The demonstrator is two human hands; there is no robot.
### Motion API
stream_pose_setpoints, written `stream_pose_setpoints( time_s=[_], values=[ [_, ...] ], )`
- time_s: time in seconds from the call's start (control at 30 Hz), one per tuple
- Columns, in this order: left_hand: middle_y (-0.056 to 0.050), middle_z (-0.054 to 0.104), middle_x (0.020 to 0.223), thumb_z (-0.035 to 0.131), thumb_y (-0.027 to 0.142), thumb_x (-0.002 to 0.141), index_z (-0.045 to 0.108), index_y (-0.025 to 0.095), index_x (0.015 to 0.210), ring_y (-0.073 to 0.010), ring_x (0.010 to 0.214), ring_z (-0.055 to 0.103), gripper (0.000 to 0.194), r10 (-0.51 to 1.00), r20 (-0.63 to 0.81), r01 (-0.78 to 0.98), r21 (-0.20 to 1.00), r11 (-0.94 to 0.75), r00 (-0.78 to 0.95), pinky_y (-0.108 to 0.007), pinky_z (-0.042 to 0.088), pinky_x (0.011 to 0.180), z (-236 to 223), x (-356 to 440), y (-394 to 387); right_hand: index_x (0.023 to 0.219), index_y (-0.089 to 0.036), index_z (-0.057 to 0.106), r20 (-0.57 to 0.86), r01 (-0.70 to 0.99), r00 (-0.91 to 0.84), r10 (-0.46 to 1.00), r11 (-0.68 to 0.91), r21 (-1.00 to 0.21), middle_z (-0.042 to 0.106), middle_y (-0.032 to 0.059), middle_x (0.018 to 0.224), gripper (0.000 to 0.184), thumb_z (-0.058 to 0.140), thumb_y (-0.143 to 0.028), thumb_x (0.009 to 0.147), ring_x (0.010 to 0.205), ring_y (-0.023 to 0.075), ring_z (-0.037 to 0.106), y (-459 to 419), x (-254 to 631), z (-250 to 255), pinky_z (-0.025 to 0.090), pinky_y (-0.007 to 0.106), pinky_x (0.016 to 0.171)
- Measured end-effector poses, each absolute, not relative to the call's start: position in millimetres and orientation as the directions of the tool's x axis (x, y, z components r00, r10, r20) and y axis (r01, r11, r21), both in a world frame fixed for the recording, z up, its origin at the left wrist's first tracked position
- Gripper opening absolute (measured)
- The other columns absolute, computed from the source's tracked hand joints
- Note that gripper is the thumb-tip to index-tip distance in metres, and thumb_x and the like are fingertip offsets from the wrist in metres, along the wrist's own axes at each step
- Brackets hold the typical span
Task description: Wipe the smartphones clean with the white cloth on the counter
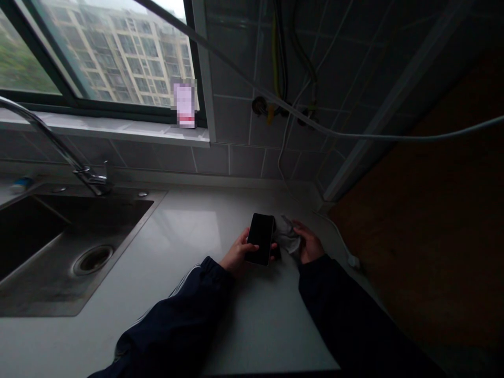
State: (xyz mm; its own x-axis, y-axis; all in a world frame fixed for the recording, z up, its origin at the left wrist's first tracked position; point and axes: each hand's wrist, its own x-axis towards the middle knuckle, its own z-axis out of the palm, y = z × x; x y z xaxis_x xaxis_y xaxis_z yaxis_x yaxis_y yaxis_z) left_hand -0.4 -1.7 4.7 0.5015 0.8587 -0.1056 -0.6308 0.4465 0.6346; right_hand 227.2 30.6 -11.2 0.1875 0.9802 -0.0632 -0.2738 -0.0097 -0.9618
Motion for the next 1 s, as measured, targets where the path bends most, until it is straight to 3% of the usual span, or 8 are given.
stream_pose_setpoints(
  time_s=[0.1,0.23,0.3,0.4,0.53,0.7,0.87,1.0],
  values=[
    [-0.013,0.069,0.126,0.070,0.021,0.081,0.045,0.026,0.142,-0.0369,0.106,0.073,0.066,0.832,-0.208,-0.613,0.589,0.526,0.514,-0.062,0.053,0.095,6,3,-2,0.131,-0.025,0.063,0.069,-0.215,0.261,0.963,0.127,-0.968,0.070,0.0105,0.132,0.058,0.074,-0.043,0.077,0.117,0.0299,0.069,18,217,-5,0.056,0.046,0.098],
    [-0.015,0.073,0.116,0.058,0.048,0.093,0.058,0.017,0.135,-0.0320,0.097,0.074,0.053,0.809,-0.276,-0.637,0.508,0.581,0.518,-0.050,0.058,0.088,12,5,-2,0.151,-0.020,0.051,0.512,0.232,-0.170,0.842,0.540,-0.809,0.053,0.0118,0.154,0.073,0.064,-0.053,0.087,0.146,0.0326,0.045,-11,194,7,0.032,0.051,0.123],
    [-0.016,0.073,0.119,0.054,0.053,0.094,0.056,0.017,0.139,-0.0323,0.098,0.074,0.057,0.812,-0.262,-0.649,0.496,0.576,0.521,-0.050,0.059,0.087,13,3,-2,0.154,-0.021,0.048,0.569,0.340,-0.274,0.775,0.631,-0.697,0.052,0.0105,0.155,0.064,0.059,-0.044,0.095,0.147,0.0307,0.045,-18,191,11,0.033,0.050,0.124],
    [-0.018,0.073,0.121,0.047,0.058,0.096,0.051,0.018,0.146,-0.0358,0.098,0.074,0.064,0.797,-0.250,-0.643,0.482,0.595,0.551,-0.055,0.057,0.086,13,0,-1,0.144,-0.024,0.059,0.682,0.474,-0.137,0.719,0.652,-0.592,0.065,0.0109,0.141,0.044,0.050,-0.030,0.102,0.132,0.0259,0.061,-14,200,11,0.049,0.046,0.112],
    [-0.017,0.073,0.121,0.042,0.057,0.099,0.048,0.020,0.149,-0.0333,0.100,0.074,0.062,0.808,-0.224,-0.676,0.454,0.581,0.545,-0.053,0.054,0.092,12,0,0,0.141,-0.022,0.062,0.718,0.558,-0.287,0.634,0.720,-0.413,0.068,0.0126,0.136,0.040,0.050,-0.027,0.103,0.131,0.0264,0.062,-3,206,3,0.053,0.047,0.108],
    [-0.014,0.077,0.111,0.042,0.055,0.101,0.058,0.012,0.142,-0.0293,0.103,0.073,0.061,0.843,-0.174,-0.688,0.506,0.520,0.509,-0.041,0.049,0.101,7,5,0,0.161,-0.015,0.032,0.602,0.567,-0.587,0.542,0.805,-0.172,0.037,0.0168,0.164,0.068,0.045,-0.051,0.104,0.156,0.0348,0.025,-4,195,-10,0.031,0.063,0.121],
    [-0.014,0.076,0.115,0.045,0.061,0.099,0.057,0.017,0.145,-0.0304,0.103,0.073,0.064,0.806,-0.161,-0.630,0.544,0.555,0.570,-0.042,0.053,0.096,1,6,-4,0.165,-0.015,0.018,0.627,0.643,-0.544,0.557,0.757,-0.115,0.032,0.0169,0.166,0.070,0.033,-0.051,0.107,0.157,0.0336,0.021,-6,193,-9,0.020,0.066,0.123],
    [-0.013,0.074,0.120,0.046,0.060,0.099,0.054,0.023,0.148,-0.0304,0.098,0.074,0.062,0.783,-0.172,-0.599,0.553,0.579,0.598,-0.043,0.059,0.084,-1,5,-4,0.164,-0.015,0.020,0.692,0.675,-0.462,0.554,0.726,-0.131,0.041,0.0190,0.162,0.062,0.036,-0.038,0.108,0.156,0.0327,0.028,-9,191,0,0.028,0.063,0.122]
  ],
)
